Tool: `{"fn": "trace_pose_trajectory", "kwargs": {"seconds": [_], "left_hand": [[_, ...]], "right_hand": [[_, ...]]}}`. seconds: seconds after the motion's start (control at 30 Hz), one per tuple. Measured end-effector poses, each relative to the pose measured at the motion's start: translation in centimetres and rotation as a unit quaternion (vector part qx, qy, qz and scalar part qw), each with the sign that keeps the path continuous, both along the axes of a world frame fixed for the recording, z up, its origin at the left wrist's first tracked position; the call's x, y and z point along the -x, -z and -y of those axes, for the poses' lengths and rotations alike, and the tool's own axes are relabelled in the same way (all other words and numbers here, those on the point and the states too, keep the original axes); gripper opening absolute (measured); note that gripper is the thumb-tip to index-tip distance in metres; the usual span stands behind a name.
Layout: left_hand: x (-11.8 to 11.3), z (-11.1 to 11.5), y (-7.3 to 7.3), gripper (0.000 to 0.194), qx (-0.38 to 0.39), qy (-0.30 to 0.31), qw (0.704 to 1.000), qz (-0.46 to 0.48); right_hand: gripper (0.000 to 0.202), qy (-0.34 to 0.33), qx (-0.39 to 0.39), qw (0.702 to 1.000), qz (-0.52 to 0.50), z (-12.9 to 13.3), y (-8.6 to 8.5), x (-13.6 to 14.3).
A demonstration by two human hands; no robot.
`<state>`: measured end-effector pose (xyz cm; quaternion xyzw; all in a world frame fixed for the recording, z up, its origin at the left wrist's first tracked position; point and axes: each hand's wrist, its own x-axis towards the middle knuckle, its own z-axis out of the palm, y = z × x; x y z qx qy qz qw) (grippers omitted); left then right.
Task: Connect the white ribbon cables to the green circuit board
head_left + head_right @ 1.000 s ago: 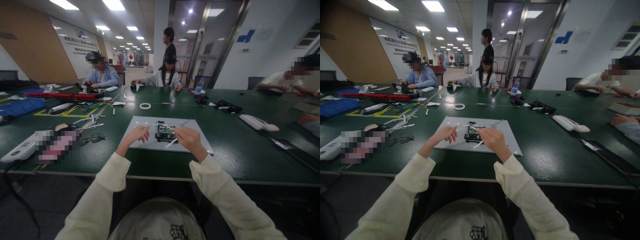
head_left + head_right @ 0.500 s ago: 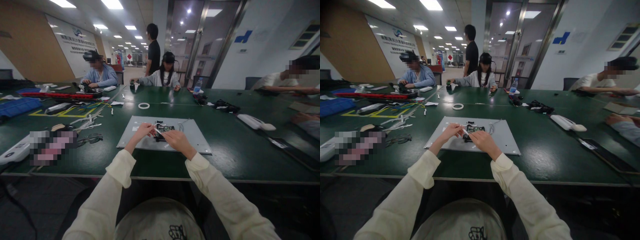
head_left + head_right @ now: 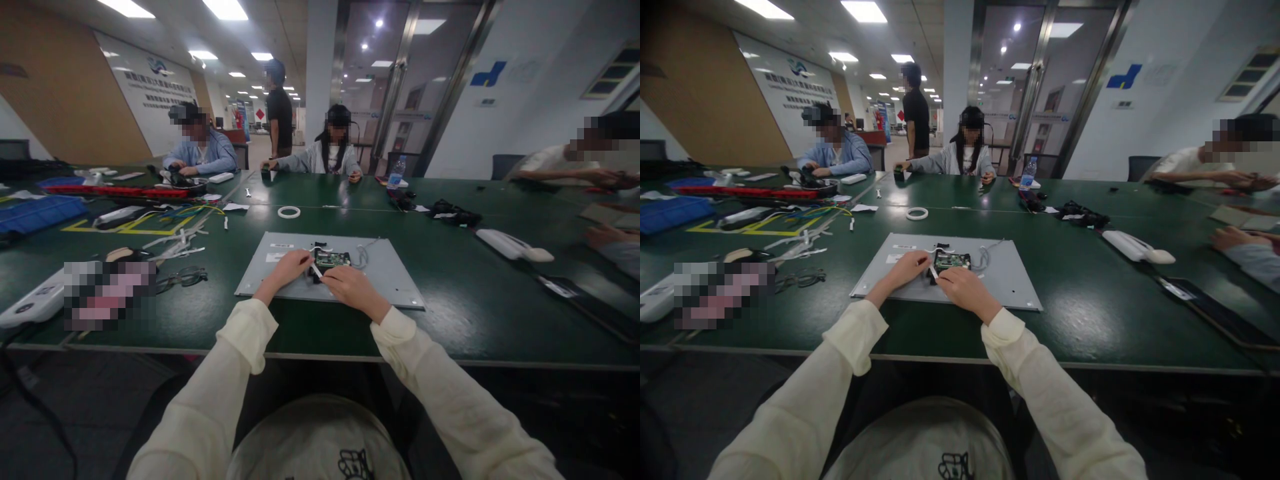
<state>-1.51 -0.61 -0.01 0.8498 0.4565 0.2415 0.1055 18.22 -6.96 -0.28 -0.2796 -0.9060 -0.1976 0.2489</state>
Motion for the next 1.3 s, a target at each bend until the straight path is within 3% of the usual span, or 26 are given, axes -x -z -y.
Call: {"fn": "trace_pose_trajectory", "kwargs": {"seconds": [0.3, 1.07, 1.3], "left_hand": [[-0.2, -0.4, 0.8, 0.024, 0.001, 0.012, 1.0, -0.008], [0.0, -0.9, 0.9, 0.025, 0.039, 0.001, 0.999, 0.021], [0.2, -1.3, 1.4, 0.022, 0.027, 0.037, 0.998, 0.04]], "right_hand": [[0.014, 0.001, 0.067, 0.998, -0.02, 0.2, 0.1, 0.0], [0.017, -0.01, 0.145, 0.988, -0.046, 0.1, 0.4, 0.1], [0.018, -0.012, 0.17, 0.985, -0.032, 0.1, 0.5, 0.0]]}}
